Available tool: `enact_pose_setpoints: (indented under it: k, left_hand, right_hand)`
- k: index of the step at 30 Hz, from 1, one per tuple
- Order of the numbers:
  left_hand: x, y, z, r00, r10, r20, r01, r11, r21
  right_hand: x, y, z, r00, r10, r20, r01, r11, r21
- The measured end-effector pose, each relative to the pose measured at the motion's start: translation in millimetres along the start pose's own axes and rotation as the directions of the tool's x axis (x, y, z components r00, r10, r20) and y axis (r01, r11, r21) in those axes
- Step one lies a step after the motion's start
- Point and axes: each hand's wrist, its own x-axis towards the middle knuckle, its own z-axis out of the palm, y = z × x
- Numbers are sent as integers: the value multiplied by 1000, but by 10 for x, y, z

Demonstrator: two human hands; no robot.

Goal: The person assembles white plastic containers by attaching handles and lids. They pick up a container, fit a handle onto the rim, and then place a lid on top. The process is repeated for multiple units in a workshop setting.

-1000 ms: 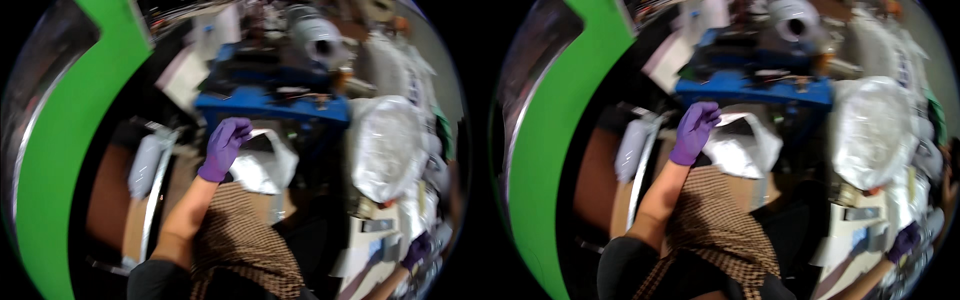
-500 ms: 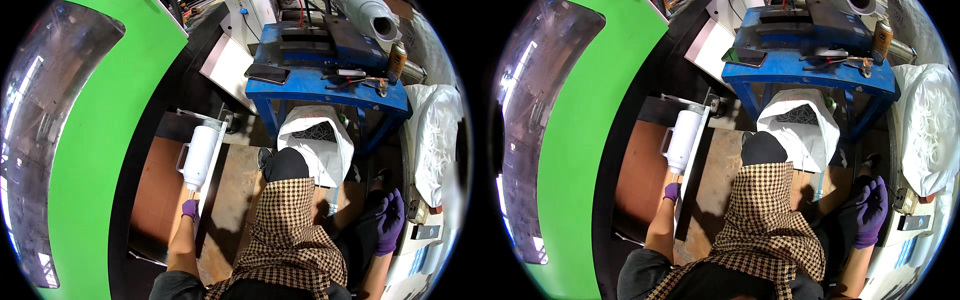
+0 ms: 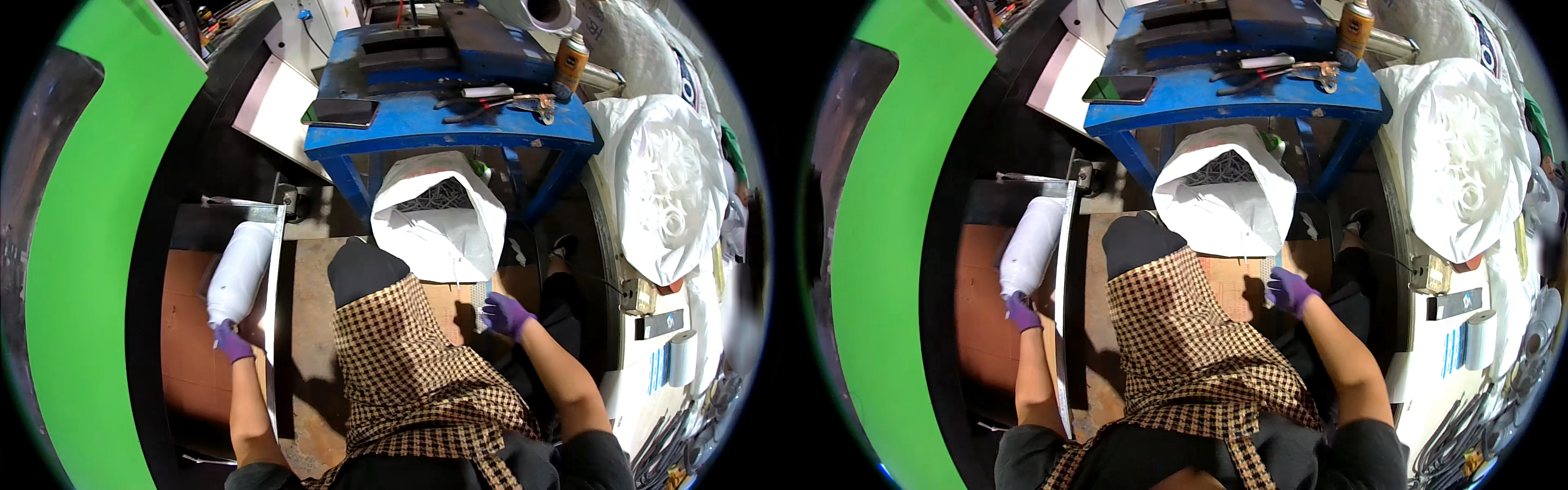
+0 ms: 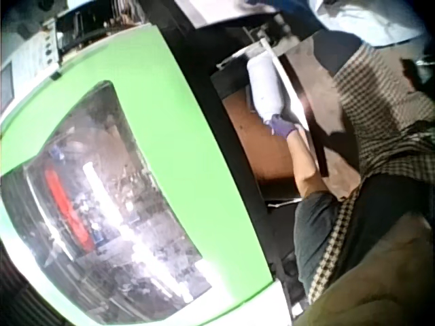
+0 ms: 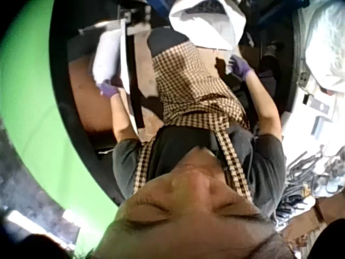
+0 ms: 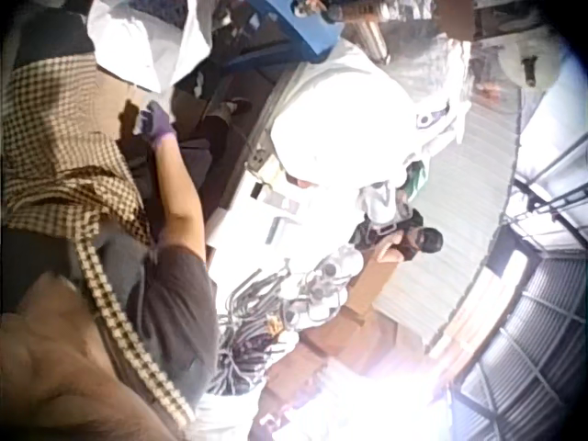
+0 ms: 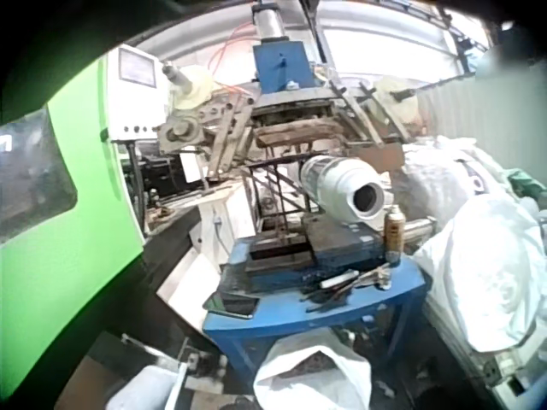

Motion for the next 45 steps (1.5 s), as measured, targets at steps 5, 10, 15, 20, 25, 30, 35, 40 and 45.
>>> enact_pose_setpoints:
  k: [5,10,15,20,25,30,35,40,45]
  left_hand:
    - [-805,1814,-379,914,378,145,-404,882,243]
    - [-761,1671,147,537,653,533,-810,224,542]
    - [-1074,1645,-153,485,772,411,-750,126,649]
    - [-856,1541,273,565,609,557,-822,356,445]
    - [-753,1849,683,585,147,798,-753,465,466]
    - [-473,2221,418,534,169,828,-845,103,524]
    - [-1926,3705,1234,255,532,807,-940,333,78]
    - [-3489,4212,1915,-246,592,767,-895,164,-414]
    - [-4471,3456,2612,-444,614,653,-682,241,-690]
  right_hand:
    - [1438,412,93,998,-2,-61,3,1000,8]
    - [2431,7,-779,767,-393,-507,341,919,-196]
    - [890,-1015,718,924,-336,-182,356,930,88]
    - [16,-1376,734,763,-634,-128,498,702,-509]
    - [220,-977,332,884,-439,-161,388,881,-272]
    - [-353,-567,499,871,-462,167,491,810,-320]
    - [-1556,-301,469,508,-798,324,737,208,-643]
    - [-2476,-180,763,-52,-852,521,782,-359,-509]
    - [-2980,-140,1210,-359,-693,625,549,-698,-459]
